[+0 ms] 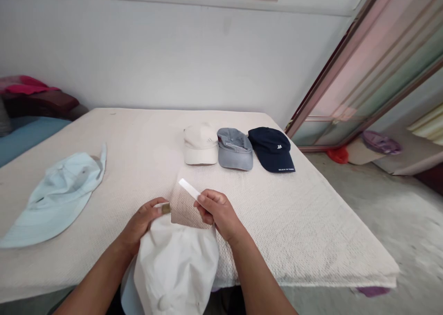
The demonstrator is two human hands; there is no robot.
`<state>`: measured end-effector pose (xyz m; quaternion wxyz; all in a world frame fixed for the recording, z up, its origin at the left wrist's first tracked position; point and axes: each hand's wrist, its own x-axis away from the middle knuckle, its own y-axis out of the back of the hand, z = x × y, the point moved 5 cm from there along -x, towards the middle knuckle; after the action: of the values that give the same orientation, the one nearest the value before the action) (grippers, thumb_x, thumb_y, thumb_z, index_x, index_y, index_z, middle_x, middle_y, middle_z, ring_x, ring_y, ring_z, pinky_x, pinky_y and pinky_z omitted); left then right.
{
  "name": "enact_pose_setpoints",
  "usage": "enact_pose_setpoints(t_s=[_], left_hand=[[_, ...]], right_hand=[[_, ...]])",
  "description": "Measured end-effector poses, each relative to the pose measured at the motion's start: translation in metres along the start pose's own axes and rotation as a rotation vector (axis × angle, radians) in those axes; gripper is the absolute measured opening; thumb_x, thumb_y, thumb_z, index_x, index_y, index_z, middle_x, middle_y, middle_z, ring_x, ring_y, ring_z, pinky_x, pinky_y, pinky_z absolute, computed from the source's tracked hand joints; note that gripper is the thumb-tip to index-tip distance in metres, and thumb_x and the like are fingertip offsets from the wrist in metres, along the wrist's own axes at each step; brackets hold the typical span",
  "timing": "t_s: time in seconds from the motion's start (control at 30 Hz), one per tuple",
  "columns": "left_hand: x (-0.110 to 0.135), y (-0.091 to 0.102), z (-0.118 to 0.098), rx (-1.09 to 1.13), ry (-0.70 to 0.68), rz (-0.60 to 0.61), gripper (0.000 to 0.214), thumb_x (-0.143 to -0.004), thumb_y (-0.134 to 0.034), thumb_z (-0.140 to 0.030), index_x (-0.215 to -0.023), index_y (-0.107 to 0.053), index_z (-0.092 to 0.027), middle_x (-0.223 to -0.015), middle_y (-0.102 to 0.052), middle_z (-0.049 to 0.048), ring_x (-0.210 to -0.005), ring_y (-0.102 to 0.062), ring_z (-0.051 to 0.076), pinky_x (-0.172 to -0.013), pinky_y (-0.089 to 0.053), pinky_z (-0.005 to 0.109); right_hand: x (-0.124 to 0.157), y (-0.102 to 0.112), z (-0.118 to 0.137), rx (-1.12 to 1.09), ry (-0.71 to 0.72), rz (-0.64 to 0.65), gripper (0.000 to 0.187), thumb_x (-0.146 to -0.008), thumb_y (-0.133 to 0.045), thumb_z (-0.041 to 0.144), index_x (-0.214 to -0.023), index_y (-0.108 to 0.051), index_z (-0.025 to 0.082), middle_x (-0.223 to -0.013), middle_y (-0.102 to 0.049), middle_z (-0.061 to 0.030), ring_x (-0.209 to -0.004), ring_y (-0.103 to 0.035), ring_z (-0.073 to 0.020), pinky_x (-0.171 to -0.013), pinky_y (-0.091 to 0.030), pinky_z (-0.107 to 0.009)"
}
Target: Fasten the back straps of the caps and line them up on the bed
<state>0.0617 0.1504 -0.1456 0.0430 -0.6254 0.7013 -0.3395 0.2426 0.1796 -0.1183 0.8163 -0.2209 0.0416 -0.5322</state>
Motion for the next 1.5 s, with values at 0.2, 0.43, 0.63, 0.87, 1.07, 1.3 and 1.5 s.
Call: enact_pose_setpoints(t_s=[0.2,0.43,0.63,0.87,1.07,1.3,1.5], left_hand=[[-0.002,0.005,0.003,0.083,0.005,-0.078,0.025,-0.065,-0.074,-0.019,-0.087,-0.064,-0.02,-0.071,-0.068,-0.0005,-0.056,-0.062,0.013,-0.055,-0.047,0.024],[-0.004,-0.005,0.005,0.076,0.024,-0.032,0.018,-0.065,-0.076,-0.02,-0.077,-0.064,-0.016,-0.067,-0.067,0.0019,-0.056,-0.062,0.014,-0.055,-0.046,0.025],[-0.004,-0.006,0.008,0.143,0.035,-0.036,0.014,-0.066,-0.076,-0.018,-0.069,-0.062,-0.016,-0.053,-0.058,-0.0031,-0.044,-0.05,0.009,-0.044,-0.036,0.02],[-0.004,-0.003,0.01,0.184,0.033,-0.016,0.016,-0.066,-0.076,-0.019,-0.068,-0.06,-0.017,-0.055,-0.057,-0.0025,-0.048,-0.052,0.01,-0.046,-0.037,0.021],[-0.002,-0.008,0.008,0.169,0.057,0.027,0.015,-0.067,-0.074,-0.019,-0.066,-0.059,-0.016,-0.056,-0.058,-0.0015,-0.049,-0.054,0.011,-0.049,-0.039,0.022],[0.001,-0.016,0.012,0.119,0.117,0.048,0.011,-0.066,-0.074,-0.02,-0.068,-0.064,-0.015,-0.059,-0.064,0.002,-0.05,-0.056,0.012,-0.051,-0.042,0.023],[0.0,-0.015,0.016,0.09,0.149,0.024,0.013,-0.064,-0.076,-0.021,-0.071,-0.066,-0.015,-0.059,-0.065,0.0014,-0.05,-0.057,0.012,-0.051,-0.043,0.023]], right_hand=[[0.001,0.005,0.009,-0.057,0.13,-0.066,0.015,-0.081,-0.062,0.028,-0.073,-0.06,0.015,-0.055,-0.047,0.0046,-0.043,-0.032,-0.0042,-0.044,-0.02,-0.022],[0.0,-0.009,-0.001,0.04,0.011,0.06,0.023,-0.081,-0.064,0.033,-0.068,-0.058,0.015,-0.048,-0.038,0.0075,-0.041,-0.025,-0.0034,-0.041,-0.014,-0.021],[0.0,-0.013,-0.009,0.158,-0.039,0.104,0.025,-0.08,-0.064,0.036,-0.067,-0.057,0.015,-0.047,-0.038,0.007,-0.042,-0.028,-0.0047,-0.042,-0.018,-0.021],[0.001,-0.015,-0.011,0.21,-0.066,0.133,0.026,-0.08,-0.063,0.036,-0.065,-0.056,0.016,-0.05,-0.04,0.0062,-0.044,-0.029,-0.0053,-0.042,-0.019,-0.021],[0.003,-0.014,-0.007,0.252,-0.004,0.161,0.023,-0.08,-0.064,0.037,-0.072,-0.06,0.015,-0.053,-0.044,0.0053,-0.046,-0.033,-0.0062,-0.045,-0.024,-0.021],[0.004,-0.011,-0.009,0.31,0.002,0.186,0.02,-0.081,-0.063,0.036,-0.083,-0.066,0.016,-0.056,-0.046,0.0042,-0.049,-0.035,-0.0069,-0.046,-0.025,-0.021],[0.005,-0.013,-0.01,0.302,-0.033,0.192,0.018,-0.078,-0.066,0.034,-0.078,-0.065,0.016,-0.053,-0.046,0.0048,-0.047,-0.035,-0.0067,-0.046,-0.026,-0.021]])
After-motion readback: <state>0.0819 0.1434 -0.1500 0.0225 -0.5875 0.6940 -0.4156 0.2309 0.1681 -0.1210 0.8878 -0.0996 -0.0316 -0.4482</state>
